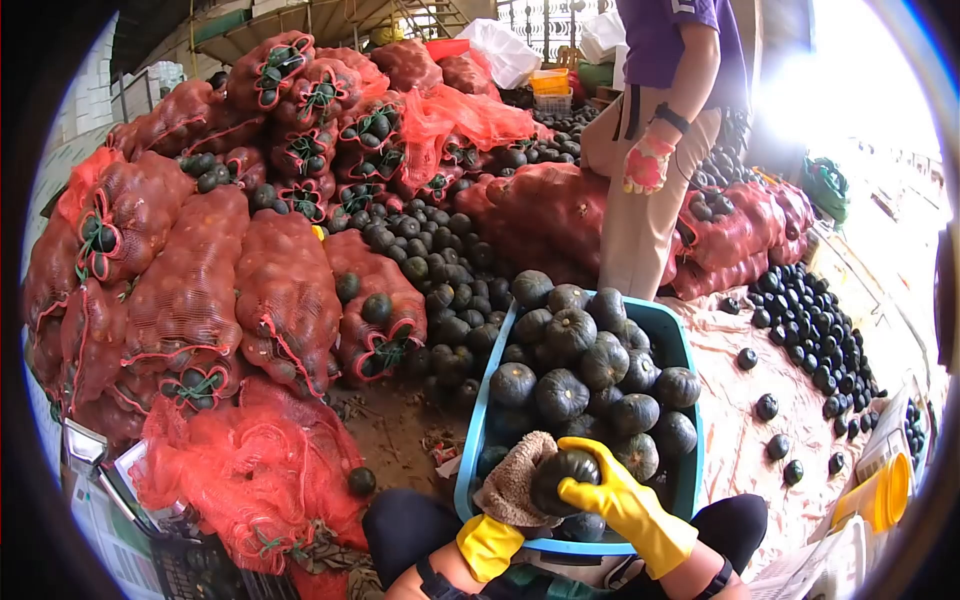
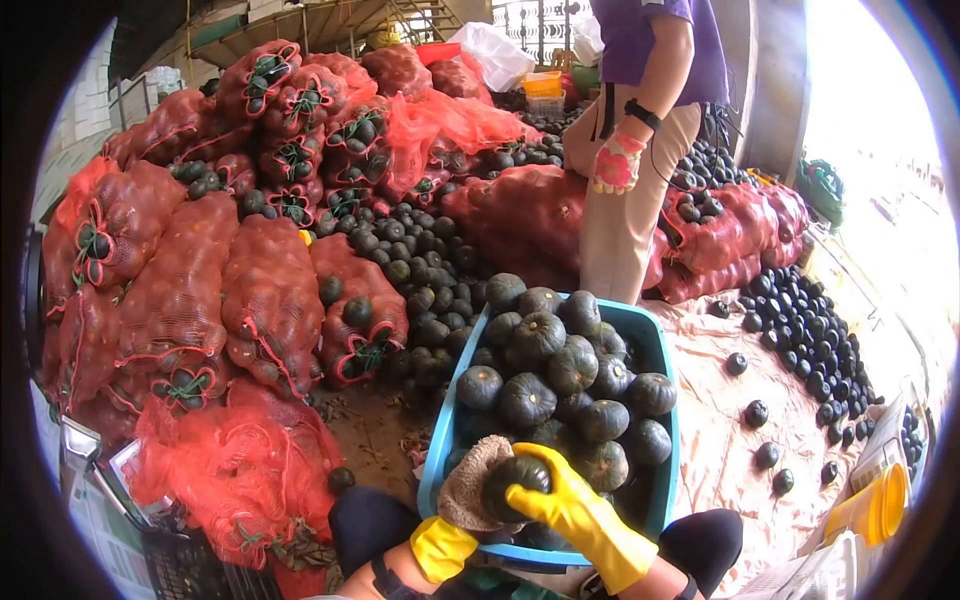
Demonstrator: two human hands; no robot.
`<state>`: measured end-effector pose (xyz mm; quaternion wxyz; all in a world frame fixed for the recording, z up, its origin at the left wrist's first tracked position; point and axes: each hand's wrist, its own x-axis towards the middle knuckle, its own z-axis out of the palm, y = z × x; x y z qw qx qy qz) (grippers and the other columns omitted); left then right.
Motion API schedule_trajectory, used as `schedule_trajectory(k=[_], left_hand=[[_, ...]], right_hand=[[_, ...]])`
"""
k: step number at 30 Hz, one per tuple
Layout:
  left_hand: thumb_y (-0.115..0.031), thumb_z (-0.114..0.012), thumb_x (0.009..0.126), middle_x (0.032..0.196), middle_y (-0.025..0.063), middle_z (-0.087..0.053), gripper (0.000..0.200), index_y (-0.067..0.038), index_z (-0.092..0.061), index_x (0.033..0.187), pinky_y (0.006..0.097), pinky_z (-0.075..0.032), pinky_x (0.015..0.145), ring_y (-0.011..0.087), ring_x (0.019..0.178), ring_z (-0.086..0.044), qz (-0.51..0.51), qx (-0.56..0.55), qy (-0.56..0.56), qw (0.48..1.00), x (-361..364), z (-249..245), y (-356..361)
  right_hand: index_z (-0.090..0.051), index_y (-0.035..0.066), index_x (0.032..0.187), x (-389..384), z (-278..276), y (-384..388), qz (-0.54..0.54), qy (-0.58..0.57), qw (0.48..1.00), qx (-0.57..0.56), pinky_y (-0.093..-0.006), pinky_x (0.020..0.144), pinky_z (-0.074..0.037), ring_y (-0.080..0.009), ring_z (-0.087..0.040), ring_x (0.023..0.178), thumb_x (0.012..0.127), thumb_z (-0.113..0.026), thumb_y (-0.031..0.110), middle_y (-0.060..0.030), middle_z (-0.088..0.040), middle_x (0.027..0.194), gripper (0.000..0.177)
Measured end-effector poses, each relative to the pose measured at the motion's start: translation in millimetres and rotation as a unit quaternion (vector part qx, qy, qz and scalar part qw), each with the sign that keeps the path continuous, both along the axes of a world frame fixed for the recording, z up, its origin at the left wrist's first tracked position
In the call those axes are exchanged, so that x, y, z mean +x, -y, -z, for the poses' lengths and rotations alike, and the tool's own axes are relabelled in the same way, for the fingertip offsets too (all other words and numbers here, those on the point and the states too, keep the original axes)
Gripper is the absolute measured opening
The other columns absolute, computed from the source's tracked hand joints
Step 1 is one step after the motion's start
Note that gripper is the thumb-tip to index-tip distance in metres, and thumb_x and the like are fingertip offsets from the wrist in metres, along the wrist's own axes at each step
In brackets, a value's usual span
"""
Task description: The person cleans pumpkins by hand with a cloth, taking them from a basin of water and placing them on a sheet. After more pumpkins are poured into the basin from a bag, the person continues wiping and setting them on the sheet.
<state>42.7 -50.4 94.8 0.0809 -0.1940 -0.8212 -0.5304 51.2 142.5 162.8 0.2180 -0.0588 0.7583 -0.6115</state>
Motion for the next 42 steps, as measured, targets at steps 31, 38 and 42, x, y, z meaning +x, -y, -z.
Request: schedule_trajectory(k=[31,38,42], left_hand=[[-0.022,-0.089,0.074,0.126,0.0167,-0.071,0.076,-0.006,-0.059,0.142,0.0468,-0.048,0.114,0.0399,0.121,-0.067,-0.135,-0.018,-0.085,0.987,-2.4,13.7,-12.7],[-0.026,-0.097,0.065,0.130,0.0182,-0.070,0.077,-0.003,-0.067,0.133,0.0459,-0.050,0.111,0.0396,0.120,-0.067,0.051,-0.047,-0.122,0.990,-17.5,-28.7,17.6],[-0.037,-0.098,0.071,0.140,0.0177,-0.064,0.094,-0.001,-0.055,0.146,0.0426,-0.047,0.117,0.0332,0.131,-0.064,-0.051,0.009,-0.173,0.984,-2.7,25.2,-3.9]], right_hand=[[-0.046,0.009,0.158,-4.9,51.0,24.5,0.185,0.182,0.919,-0.297,-0.0466,0.108,-0.056,-0.0298,-0.061,0.133,0.098,-0.081,0.033,-0.0153,-0.054,0.152,0.073],[-0.048,0.007,0.156,-1.3,9.6,1.9,-0.069,-0.184,0.977,0.087,-0.0405,0.119,-0.045,-0.0285,-0.057,0.140,0.088,-0.088,0.018,-0.0157,-0.060,0.147,0.080],[-0.050,0.009,0.155,-5.4,73.4,27.5,0.127,-0.043,0.969,-0.207,-0.0384,0.116,-0.046,-0.0198,-0.058,0.130,0.101,-0.079,0.030,-0.0088,-0.062,0.140,0.065]])
